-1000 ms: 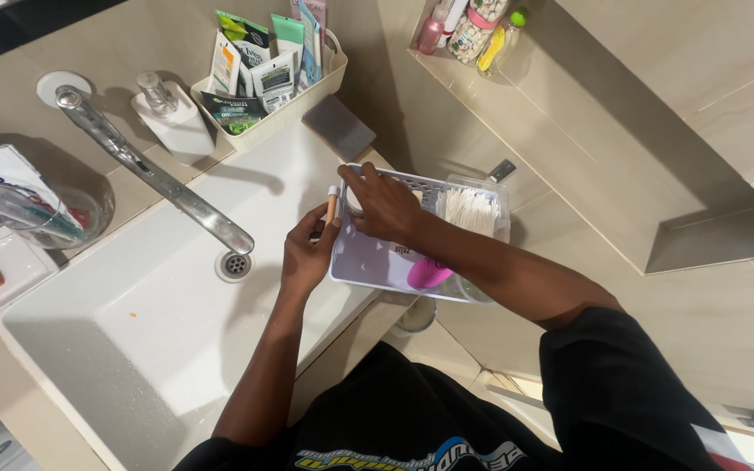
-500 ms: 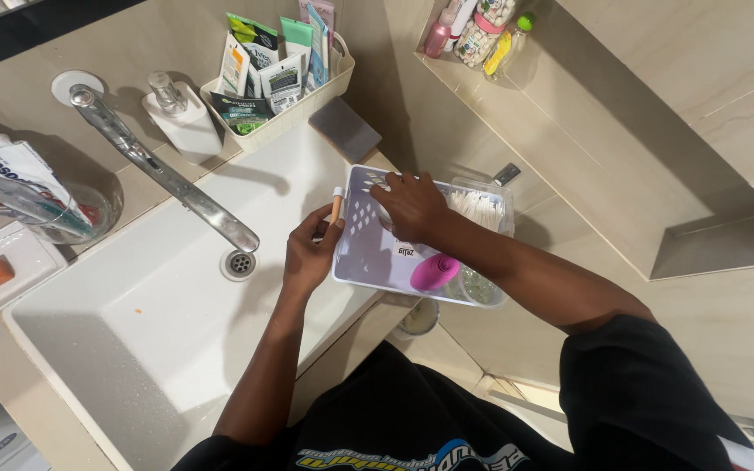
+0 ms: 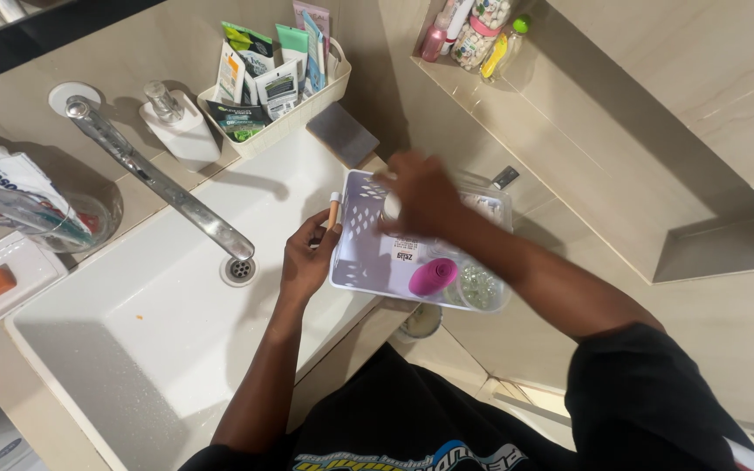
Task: The person wipes a soap dispenser with a cloth, then gathers various toiletries from a wall shelf into a plastic basket. They rinse the cloth under the tap and wipe the sink and the empty wall shelf. The basket is placed on the toilet tank, and the person continues wiping the shelf area.
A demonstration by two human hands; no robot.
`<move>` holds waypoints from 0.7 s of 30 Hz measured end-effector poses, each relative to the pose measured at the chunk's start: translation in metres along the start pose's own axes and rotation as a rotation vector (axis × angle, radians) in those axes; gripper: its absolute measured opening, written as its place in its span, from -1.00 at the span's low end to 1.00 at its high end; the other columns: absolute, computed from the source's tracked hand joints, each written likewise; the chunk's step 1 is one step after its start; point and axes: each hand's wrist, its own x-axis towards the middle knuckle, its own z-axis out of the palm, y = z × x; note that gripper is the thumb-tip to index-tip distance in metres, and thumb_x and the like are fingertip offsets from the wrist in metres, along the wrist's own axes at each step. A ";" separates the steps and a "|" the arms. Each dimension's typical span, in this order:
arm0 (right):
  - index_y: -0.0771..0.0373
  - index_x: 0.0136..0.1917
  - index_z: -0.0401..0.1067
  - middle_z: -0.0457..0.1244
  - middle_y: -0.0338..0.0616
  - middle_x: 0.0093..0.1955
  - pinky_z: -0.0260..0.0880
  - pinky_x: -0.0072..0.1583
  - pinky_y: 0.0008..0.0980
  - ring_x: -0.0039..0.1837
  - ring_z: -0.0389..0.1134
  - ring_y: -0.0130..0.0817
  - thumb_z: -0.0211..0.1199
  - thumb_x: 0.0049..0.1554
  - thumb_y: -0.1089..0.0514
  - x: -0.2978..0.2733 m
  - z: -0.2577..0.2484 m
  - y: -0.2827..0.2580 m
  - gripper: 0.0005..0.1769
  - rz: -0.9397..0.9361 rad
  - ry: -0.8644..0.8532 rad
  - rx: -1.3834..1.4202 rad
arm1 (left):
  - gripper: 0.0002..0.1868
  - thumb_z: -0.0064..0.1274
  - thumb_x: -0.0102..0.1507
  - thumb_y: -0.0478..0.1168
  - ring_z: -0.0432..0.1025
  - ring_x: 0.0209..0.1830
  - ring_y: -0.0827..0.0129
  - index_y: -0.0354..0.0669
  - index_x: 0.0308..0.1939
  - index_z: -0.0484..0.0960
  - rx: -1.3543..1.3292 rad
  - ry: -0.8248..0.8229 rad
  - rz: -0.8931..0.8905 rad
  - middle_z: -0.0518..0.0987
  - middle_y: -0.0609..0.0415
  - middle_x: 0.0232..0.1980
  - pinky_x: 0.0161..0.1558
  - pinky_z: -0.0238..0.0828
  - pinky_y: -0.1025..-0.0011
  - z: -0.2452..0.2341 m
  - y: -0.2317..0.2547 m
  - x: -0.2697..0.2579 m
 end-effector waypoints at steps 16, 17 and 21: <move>0.24 -0.16 0.56 0.43 -0.06 -0.18 0.46 -0.03 -0.15 -0.13 0.48 -0.11 0.63 -0.06 -0.23 0.028 -0.013 0.244 -0.47 0.938 0.489 -0.009 | -0.46 0.17 0.28 -0.10 0.47 -0.33 0.50 -0.19 0.33 0.56 -0.003 -0.001 -0.086 0.56 0.19 -0.41 -0.15 0.44 0.46 -0.008 0.017 -0.010; 0.22 -0.19 0.57 0.43 -0.07 -0.18 0.46 -0.03 -0.17 -0.13 0.48 -0.13 0.63 -0.06 -0.23 0.028 -0.009 0.248 -0.50 0.954 0.485 0.000 | -0.45 0.18 0.28 -0.10 0.47 -0.33 0.51 -0.19 0.33 0.56 0.003 0.003 -0.088 0.55 0.20 -0.41 -0.16 0.44 0.46 -0.008 0.017 -0.010; 0.27 -0.23 0.53 0.42 -0.06 -0.19 0.46 -0.02 -0.16 -0.14 0.46 -0.13 0.58 0.01 -0.14 0.020 -0.004 0.252 -0.55 0.932 0.490 -0.005 | -0.45 0.19 0.27 -0.10 0.47 -0.33 0.52 -0.19 0.32 0.55 0.006 -0.001 -0.066 0.56 0.21 -0.40 -0.13 0.44 0.48 -0.008 0.014 -0.008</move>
